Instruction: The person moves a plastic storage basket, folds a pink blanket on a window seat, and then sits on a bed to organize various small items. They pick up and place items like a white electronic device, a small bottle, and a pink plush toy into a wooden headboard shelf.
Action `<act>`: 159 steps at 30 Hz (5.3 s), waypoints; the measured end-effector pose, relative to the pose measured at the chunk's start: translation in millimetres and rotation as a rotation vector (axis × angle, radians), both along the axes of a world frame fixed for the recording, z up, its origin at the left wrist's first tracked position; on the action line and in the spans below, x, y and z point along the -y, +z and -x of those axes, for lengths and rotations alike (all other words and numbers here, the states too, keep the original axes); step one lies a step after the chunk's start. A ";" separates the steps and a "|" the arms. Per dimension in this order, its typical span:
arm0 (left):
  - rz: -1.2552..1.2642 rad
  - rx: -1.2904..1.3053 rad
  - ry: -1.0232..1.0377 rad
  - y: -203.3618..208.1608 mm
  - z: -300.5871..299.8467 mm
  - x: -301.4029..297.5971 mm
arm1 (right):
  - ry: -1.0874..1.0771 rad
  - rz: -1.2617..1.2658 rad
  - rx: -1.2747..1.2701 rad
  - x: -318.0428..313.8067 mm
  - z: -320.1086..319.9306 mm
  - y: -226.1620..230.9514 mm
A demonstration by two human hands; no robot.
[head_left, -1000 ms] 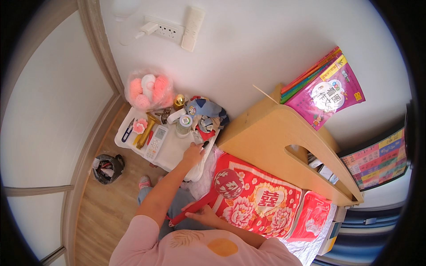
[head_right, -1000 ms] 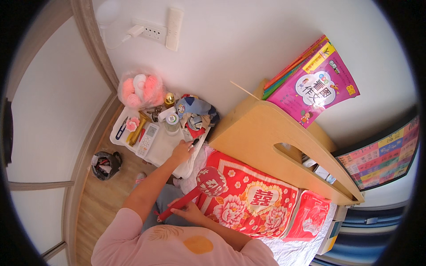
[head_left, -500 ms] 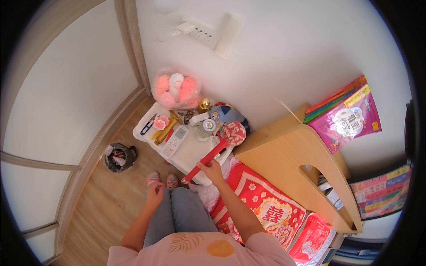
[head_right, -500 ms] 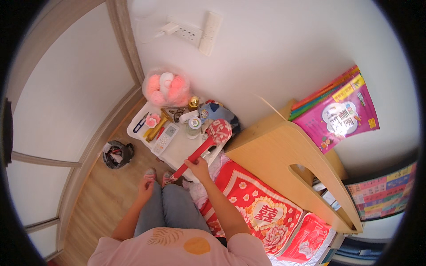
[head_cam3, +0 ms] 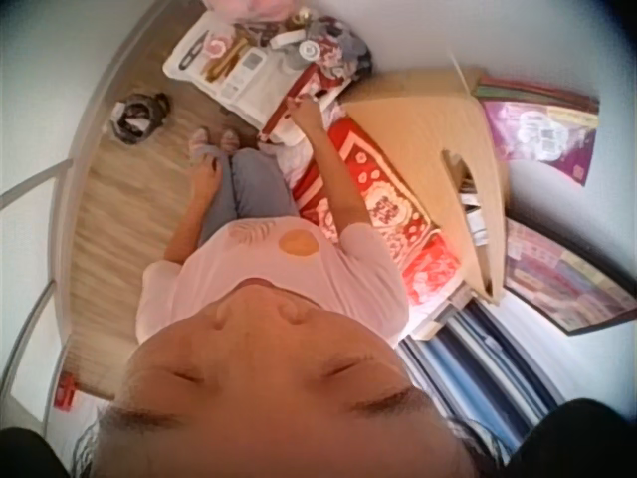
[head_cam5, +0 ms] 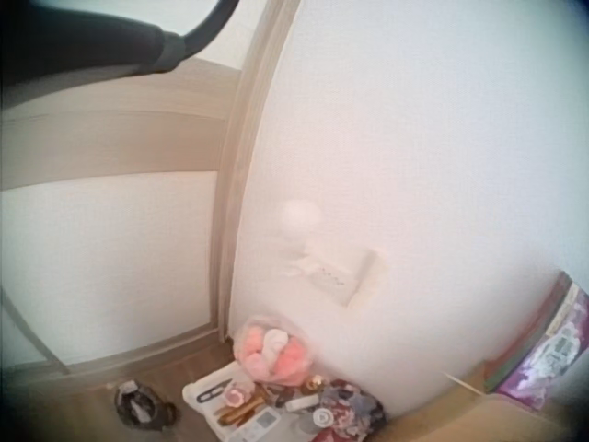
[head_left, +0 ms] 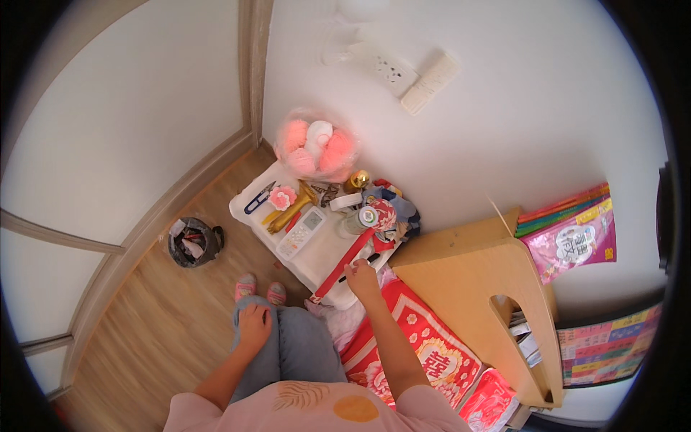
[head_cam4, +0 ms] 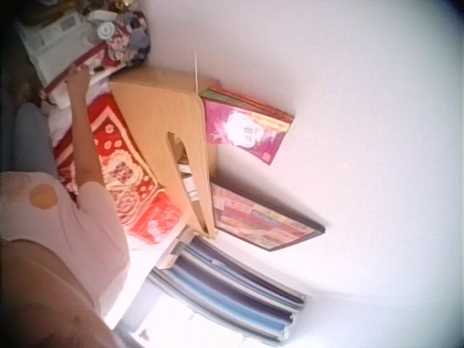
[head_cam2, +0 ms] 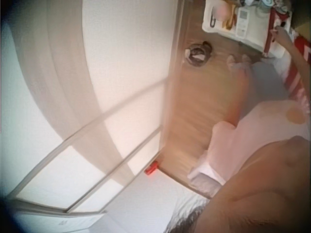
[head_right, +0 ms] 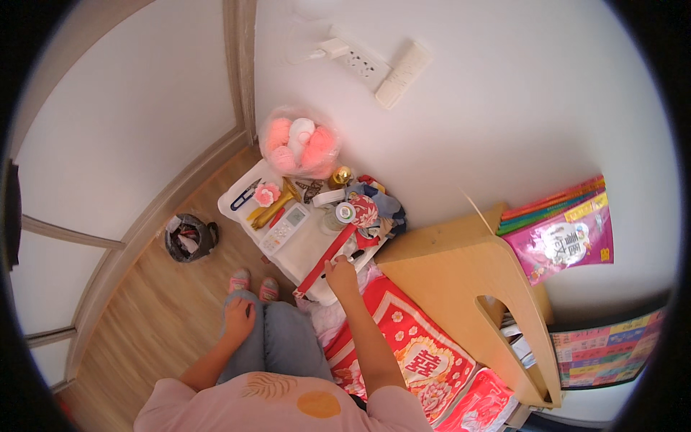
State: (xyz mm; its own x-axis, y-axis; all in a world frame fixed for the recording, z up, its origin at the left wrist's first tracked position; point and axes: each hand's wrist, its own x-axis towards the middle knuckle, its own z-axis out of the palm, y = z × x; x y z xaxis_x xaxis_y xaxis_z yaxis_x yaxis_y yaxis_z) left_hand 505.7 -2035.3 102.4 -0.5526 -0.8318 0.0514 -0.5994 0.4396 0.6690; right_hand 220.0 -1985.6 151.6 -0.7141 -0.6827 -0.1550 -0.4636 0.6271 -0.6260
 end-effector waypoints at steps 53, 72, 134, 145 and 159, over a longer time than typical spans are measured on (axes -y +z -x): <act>-1.187 -0.707 -0.552 184.0 104.9 -28.0 | 0.287 0.423 1.125 -113.1 -32.9 173.7; -0.093 -0.643 -0.626 278.3 115.3 -132.7 | -0.392 0.830 0.531 -302.8 -15.8 203.8; -0.292 -0.951 -1.087 369.1 135.8 -173.1 | 0.015 1.218 1.235 -302.3 -65.6 300.5; -0.666 -0.944 -0.908 367.3 124.7 -175.3 | -0.076 1.270 2.108 -289.1 -76.7 290.4; -0.103 -1.041 -0.914 369.6 118.3 -180.9 | 0.365 1.347 2.261 -251.7 -96.6 253.7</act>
